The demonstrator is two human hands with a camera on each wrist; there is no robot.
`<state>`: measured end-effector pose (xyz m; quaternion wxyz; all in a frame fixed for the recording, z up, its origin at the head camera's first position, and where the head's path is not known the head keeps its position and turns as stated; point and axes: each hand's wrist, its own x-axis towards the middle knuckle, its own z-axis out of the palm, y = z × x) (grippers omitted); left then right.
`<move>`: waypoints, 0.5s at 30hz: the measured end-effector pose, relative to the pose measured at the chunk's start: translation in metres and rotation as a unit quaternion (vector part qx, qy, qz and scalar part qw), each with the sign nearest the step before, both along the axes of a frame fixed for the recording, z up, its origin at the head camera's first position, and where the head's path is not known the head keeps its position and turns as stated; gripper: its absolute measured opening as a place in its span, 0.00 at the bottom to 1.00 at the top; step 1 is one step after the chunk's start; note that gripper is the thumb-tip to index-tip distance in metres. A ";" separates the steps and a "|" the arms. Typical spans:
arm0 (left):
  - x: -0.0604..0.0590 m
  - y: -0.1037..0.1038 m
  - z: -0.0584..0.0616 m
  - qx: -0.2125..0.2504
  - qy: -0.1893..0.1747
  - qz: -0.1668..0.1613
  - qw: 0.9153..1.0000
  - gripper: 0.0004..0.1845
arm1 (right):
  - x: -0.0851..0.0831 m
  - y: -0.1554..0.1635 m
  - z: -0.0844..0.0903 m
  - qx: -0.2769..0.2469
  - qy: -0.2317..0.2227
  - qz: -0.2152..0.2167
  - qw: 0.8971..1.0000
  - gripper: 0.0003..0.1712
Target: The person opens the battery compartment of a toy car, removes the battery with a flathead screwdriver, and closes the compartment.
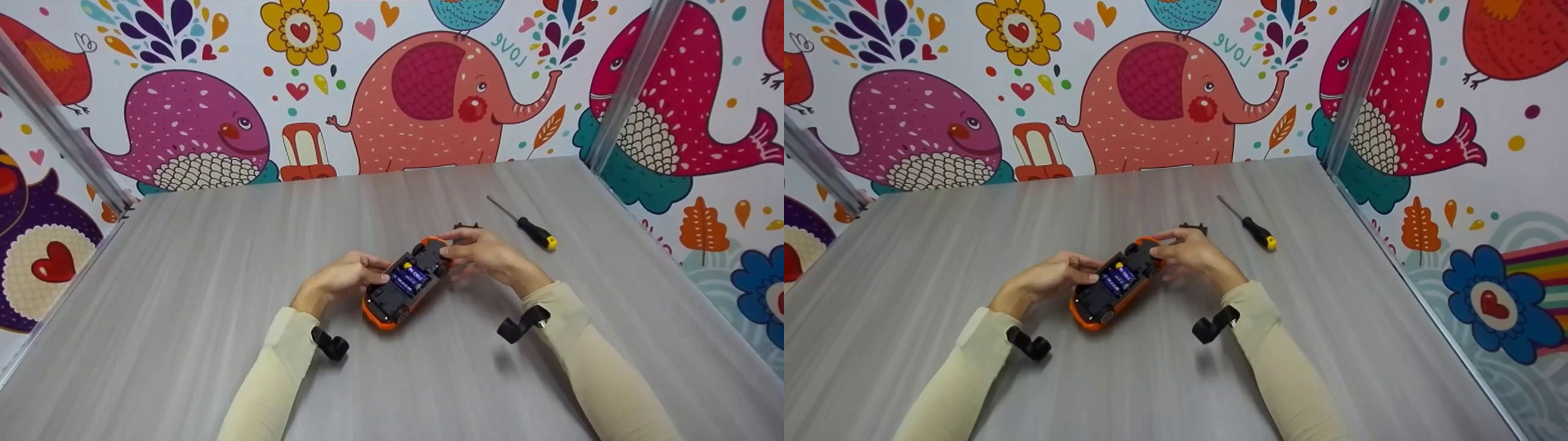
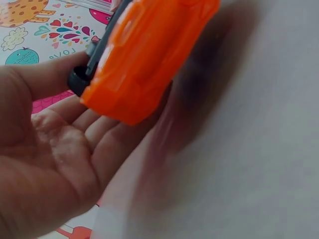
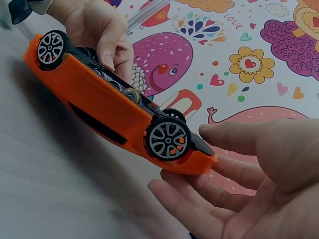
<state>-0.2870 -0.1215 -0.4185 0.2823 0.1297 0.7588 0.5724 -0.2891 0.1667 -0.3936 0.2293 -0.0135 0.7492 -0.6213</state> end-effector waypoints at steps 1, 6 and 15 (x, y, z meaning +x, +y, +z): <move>0.000 0.000 0.000 0.002 -0.003 0.000 1.000 0.27 | -0.001 -0.001 -0.001 -0.007 -0.001 -0.002 1.000 0.31; -0.001 -0.001 0.002 0.021 -0.027 0.020 0.999 0.28 | -0.003 -0.001 -0.005 -0.047 -0.005 -0.007 0.999 0.31; -0.003 -0.001 0.005 0.046 -0.027 0.097 0.994 0.25 | -0.003 0.004 -0.002 -0.093 -0.014 -0.025 0.995 0.31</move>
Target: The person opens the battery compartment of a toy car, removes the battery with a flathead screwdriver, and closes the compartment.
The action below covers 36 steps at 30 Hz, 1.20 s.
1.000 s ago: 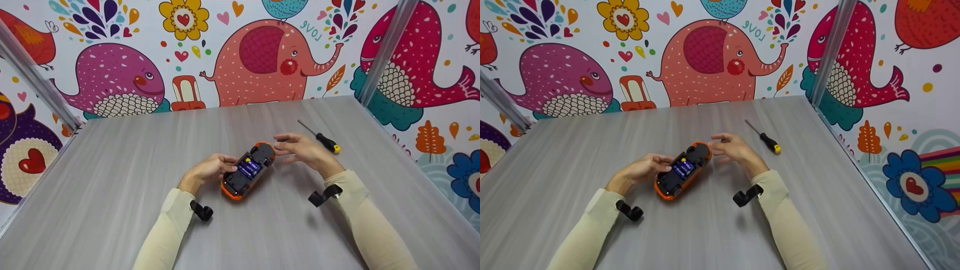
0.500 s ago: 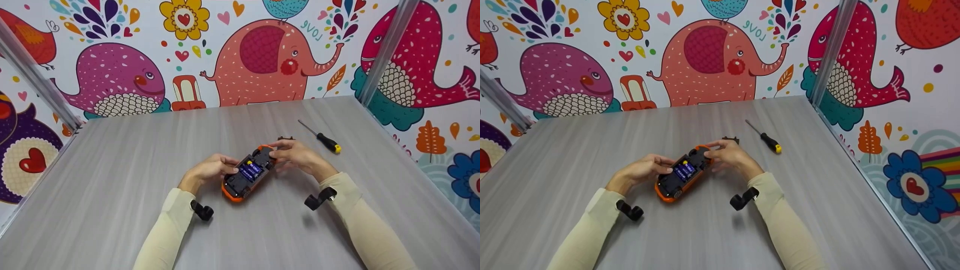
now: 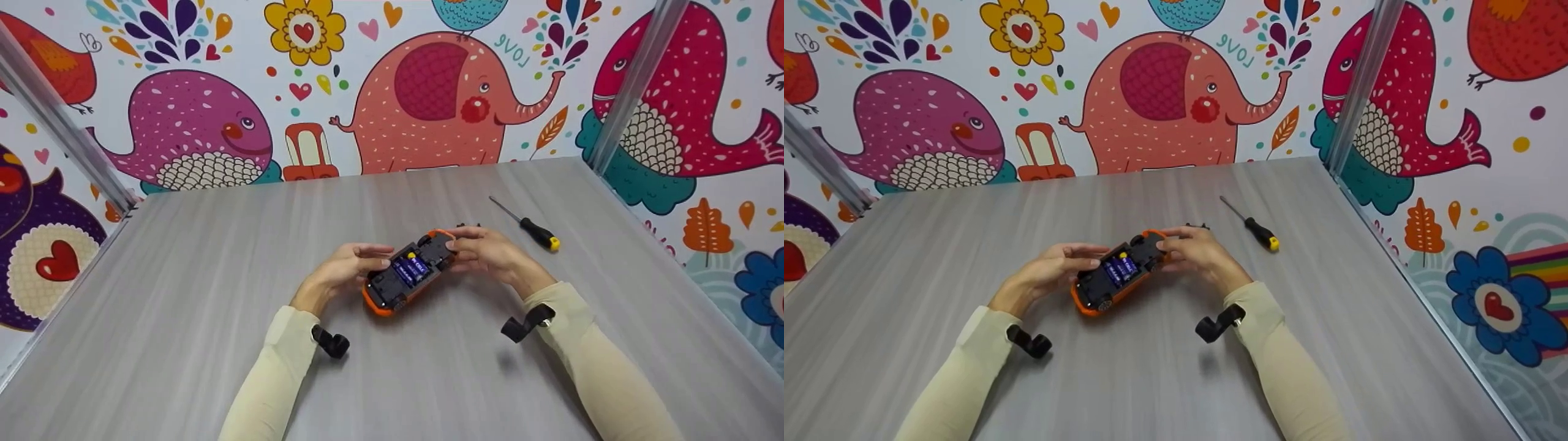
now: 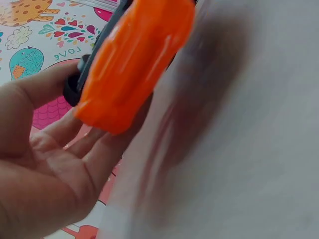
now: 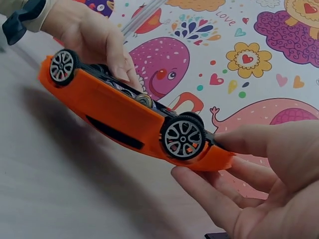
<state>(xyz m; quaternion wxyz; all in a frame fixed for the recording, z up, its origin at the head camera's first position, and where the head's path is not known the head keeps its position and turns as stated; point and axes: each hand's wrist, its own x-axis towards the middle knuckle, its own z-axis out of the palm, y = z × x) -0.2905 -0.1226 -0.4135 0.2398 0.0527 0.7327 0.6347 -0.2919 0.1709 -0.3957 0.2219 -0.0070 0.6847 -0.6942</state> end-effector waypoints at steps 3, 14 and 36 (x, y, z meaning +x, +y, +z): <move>-0.001 0.000 0.001 0.013 0.006 0.041 0.999 0.25 | -0.001 0.003 0.002 -0.015 0.003 -0.006 1.000 0.31; 0.000 0.004 0.003 0.065 -0.039 0.097 0.992 0.29 | -0.008 0.012 0.002 -0.027 -0.001 -0.081 0.996 0.32; -0.001 0.006 -0.003 0.122 -0.055 0.127 0.983 0.29 | -0.012 0.015 -0.012 -0.087 -0.033 -0.066 0.994 0.21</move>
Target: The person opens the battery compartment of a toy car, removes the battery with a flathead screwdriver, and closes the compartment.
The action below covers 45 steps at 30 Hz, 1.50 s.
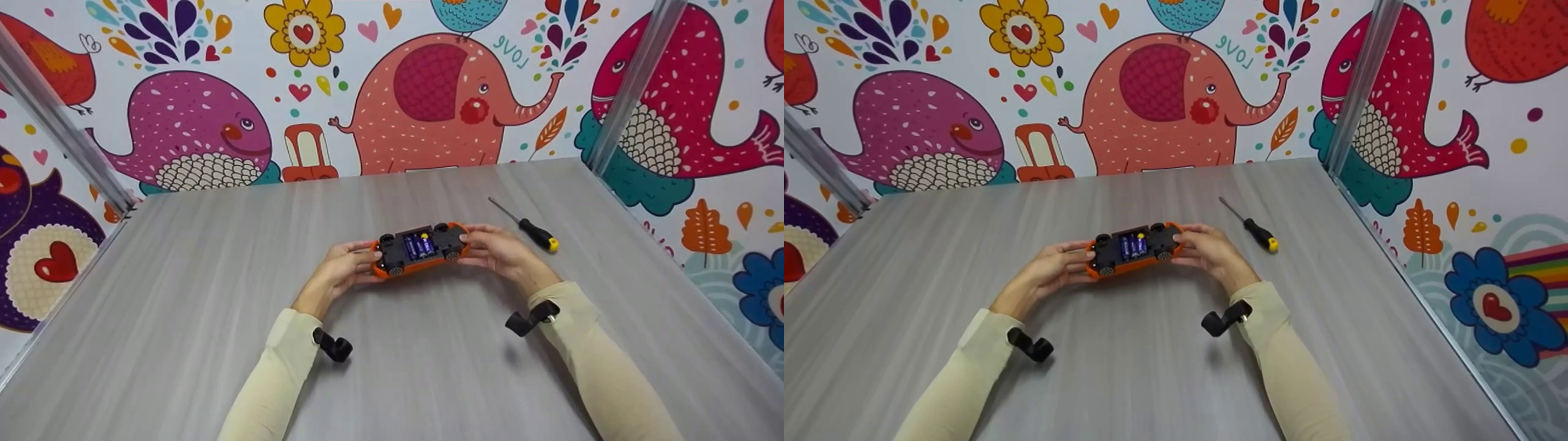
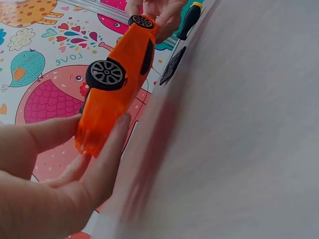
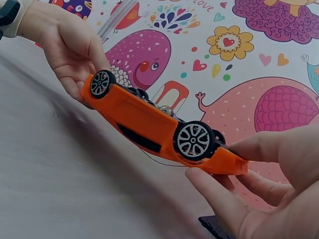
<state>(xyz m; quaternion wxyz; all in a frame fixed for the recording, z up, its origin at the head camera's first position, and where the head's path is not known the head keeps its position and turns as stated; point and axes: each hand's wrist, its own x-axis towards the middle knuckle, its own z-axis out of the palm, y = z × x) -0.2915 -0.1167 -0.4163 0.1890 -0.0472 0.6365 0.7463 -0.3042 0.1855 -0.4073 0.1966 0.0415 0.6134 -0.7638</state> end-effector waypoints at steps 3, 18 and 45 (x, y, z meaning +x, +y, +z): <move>-0.001 0.000 -0.002 -0.013 0.000 0.001 1.000 0.28 | -0.001 0.002 -0.003 0.009 -0.004 0.006 1.000 0.17; 0.001 0.001 -0.006 -0.085 0.001 -0.013 0.996 0.26 | -0.002 0.005 -0.015 0.101 -0.016 0.042 0.994 0.19; 0.001 0.001 -0.009 -0.079 -0.005 -0.022 0.997 0.26 | 0.021 -0.018 0.025 0.397 0.298 0.049 0.867 0.21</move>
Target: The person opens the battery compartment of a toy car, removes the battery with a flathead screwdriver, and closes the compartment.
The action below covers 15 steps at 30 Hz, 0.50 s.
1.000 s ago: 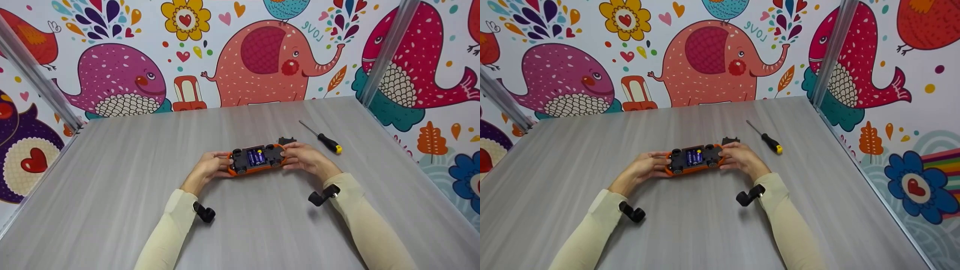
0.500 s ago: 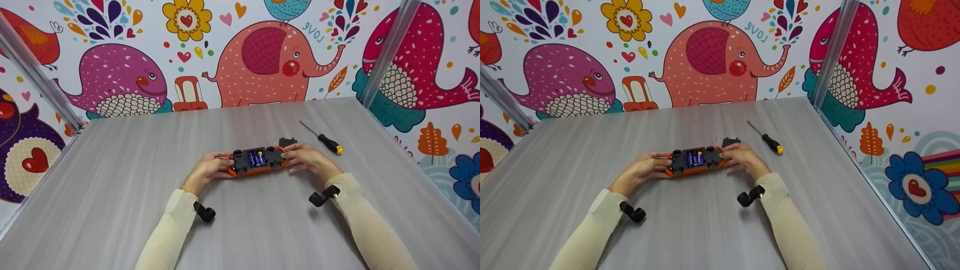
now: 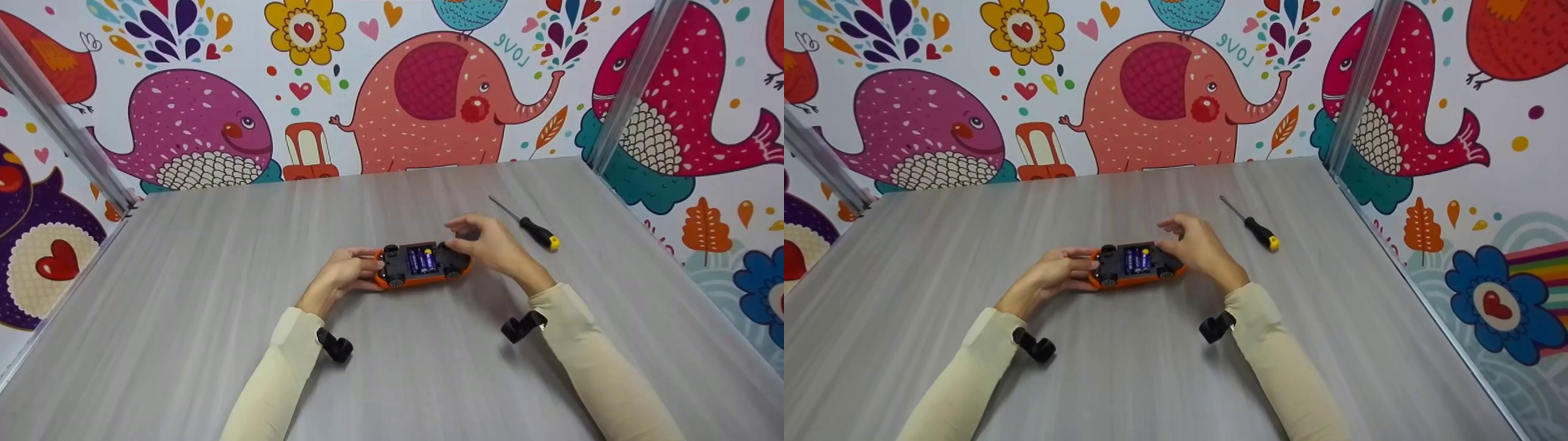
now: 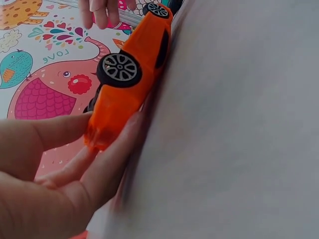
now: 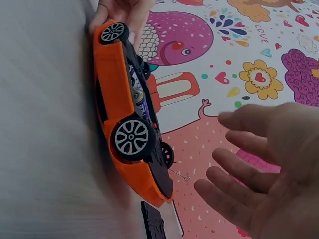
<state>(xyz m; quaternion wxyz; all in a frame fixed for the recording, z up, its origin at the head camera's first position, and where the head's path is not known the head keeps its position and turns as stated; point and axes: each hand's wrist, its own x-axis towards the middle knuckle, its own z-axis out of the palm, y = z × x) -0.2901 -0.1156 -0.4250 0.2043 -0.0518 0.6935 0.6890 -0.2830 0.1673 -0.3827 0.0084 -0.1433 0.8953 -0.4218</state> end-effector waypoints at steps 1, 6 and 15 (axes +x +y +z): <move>0.000 0.000 0.000 -0.001 -0.001 0.000 1.000 0.27 | 0.001 -0.001 -0.001 0.007 0.004 0.010 1.000 0.22; 0.001 0.001 0.000 -0.004 0.001 0.000 1.000 0.26 | 0.004 -0.006 -0.006 0.036 0.003 0.050 0.998 0.25; 0.002 0.001 0.003 -0.012 0.003 -0.008 1.000 0.26 | 0.005 -0.014 -0.014 0.101 0.017 0.070 0.992 0.27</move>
